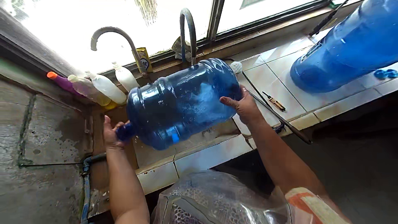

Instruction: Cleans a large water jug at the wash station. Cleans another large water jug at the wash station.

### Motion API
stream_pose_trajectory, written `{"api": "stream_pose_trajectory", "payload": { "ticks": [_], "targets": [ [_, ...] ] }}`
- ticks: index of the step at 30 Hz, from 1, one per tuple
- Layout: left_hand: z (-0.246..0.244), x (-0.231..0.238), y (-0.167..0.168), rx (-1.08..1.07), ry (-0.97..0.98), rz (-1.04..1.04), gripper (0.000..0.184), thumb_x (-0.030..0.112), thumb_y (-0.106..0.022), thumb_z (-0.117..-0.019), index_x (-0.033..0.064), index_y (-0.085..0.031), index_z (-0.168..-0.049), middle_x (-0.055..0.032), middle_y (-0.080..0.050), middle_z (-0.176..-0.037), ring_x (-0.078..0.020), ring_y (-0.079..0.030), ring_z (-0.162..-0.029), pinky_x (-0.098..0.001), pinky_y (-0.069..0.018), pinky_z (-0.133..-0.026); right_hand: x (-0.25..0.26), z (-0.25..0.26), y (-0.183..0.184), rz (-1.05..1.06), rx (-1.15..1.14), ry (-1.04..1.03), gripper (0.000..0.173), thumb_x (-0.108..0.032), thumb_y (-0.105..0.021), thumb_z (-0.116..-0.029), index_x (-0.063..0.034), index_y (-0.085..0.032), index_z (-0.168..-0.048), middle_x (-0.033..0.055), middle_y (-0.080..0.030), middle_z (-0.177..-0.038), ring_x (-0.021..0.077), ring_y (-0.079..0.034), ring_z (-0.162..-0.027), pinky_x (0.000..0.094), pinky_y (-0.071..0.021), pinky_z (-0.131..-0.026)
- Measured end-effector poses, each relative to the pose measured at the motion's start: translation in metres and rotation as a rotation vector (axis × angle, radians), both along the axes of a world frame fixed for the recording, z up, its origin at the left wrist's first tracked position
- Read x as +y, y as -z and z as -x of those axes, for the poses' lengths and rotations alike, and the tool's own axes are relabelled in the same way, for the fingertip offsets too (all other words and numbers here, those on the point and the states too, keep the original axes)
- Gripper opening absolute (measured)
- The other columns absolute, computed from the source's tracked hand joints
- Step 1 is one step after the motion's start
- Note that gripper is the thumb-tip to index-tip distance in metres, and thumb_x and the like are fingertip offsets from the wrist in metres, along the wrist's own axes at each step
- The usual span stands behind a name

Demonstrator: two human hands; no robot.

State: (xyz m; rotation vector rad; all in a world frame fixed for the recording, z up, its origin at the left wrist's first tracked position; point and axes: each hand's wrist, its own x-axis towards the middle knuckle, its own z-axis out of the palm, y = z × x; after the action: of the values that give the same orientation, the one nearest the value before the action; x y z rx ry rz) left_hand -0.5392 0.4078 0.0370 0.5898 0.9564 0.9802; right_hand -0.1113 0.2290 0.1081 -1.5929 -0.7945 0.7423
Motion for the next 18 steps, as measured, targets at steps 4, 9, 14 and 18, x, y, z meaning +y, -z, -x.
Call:
{"api": "stream_pose_trajectory", "payload": {
  "ticks": [4,9,14,18],
  "targets": [
    [-0.019,-0.029,0.076,-0.173,0.221,0.180,0.091,0.091,-0.018,-0.0863,0.0174,-0.069,-0.104,-0.0081,-0.074,-0.093,-0.0219,-0.073,-0.087,-0.0454,-0.0622,-0.074,-0.001,0.009,-0.069,0.002,-0.405,-0.126,0.101,-0.037,-0.094,-0.0647,-0.0046,-0.046,-0.148,0.0124,-0.061,-0.137,0.0151,-0.061,-0.124,0.0365,-0.0529,-0.105],
    [-0.079,-0.058,0.123,-0.280,0.106,0.364,0.066,0.070,-0.026,-0.1015,0.0175,-0.063,-0.115,-0.0092,-0.071,-0.096,-0.0233,-0.069,-0.086,-0.0454,-0.0586,-0.071,-0.004,0.015,-0.124,-0.041,-0.688,-0.241,0.102,-0.043,-0.093,-0.0630,-0.0100,-0.048,-0.148,0.0107,-0.057,-0.142,0.0132,-0.056,-0.129,0.0340,-0.0492,-0.109],
    [-0.103,-0.067,0.109,-0.212,-0.075,0.497,0.039,0.044,-0.035,-0.1082,0.0142,-0.059,-0.111,-0.0066,-0.066,-0.091,-0.0200,-0.064,-0.080,-0.0413,-0.0549,-0.067,-0.003,0.033,-0.147,-0.051,-0.823,-0.250,0.103,-0.052,-0.091,-0.0638,-0.0113,-0.049,-0.148,0.0096,-0.056,-0.143,0.0112,-0.055,-0.130,0.0307,-0.0473,-0.110],
    [-0.096,-0.081,0.053,-0.139,-0.094,0.488,0.033,0.028,-0.028,-0.1124,0.0103,-0.056,-0.117,-0.0063,-0.064,-0.096,-0.0155,-0.061,-0.085,-0.0363,-0.0533,-0.076,-0.004,0.059,-0.155,-0.096,-0.892,-0.285,0.103,-0.053,-0.090,-0.0659,-0.0086,-0.048,-0.148,0.0113,-0.055,-0.143,0.0119,-0.054,-0.131,0.0292,-0.0455,-0.112]
  ]
}}
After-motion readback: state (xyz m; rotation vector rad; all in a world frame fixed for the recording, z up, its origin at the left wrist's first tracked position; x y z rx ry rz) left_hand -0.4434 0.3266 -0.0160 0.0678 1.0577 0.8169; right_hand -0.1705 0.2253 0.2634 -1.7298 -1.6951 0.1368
